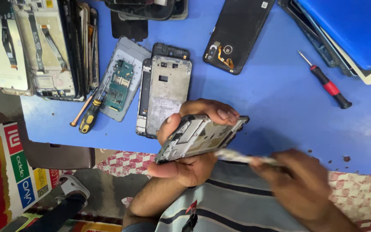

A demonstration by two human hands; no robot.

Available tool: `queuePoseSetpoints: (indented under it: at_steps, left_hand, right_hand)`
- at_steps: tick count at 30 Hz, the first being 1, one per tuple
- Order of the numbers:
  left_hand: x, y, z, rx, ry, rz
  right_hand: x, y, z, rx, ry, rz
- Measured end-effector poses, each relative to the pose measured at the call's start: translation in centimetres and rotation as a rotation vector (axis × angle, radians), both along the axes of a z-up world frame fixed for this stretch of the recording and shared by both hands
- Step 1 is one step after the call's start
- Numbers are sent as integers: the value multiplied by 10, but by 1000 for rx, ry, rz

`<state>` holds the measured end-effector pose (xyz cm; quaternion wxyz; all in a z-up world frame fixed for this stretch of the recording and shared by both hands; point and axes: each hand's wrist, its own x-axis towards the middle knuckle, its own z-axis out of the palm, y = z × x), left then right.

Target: The person uses a screwdriver to pry and scrape residue from the inside of a white smartphone chassis, then switches to a toothbrush to scrub the interior and exterior surfaces of the chassis and a black phone back cover. The cleaned parts are placed on the workbench.

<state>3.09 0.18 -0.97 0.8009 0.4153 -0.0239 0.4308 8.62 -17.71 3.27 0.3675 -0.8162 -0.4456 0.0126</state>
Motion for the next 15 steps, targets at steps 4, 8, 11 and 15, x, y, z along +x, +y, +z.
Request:
queuePoseSetpoints:
  at_steps: [4, 8, 11, 15]
  left_hand:
    - [-5, 5, 5, -168, 70, -130]
    - [-7, 6, 11, -403, 178, -331]
    - [-2, 3, 13, -494, 331, -491]
    - [-6, 1, 12, -398, 467, -634]
  right_hand:
    - [2, 1, -8, 118, 94, -373]
    - [7, 0, -7, 105, -4, -101]
    - [20, 0, 0, 73, -102, 43]
    - [44, 5, 7, 17, -197, 91]
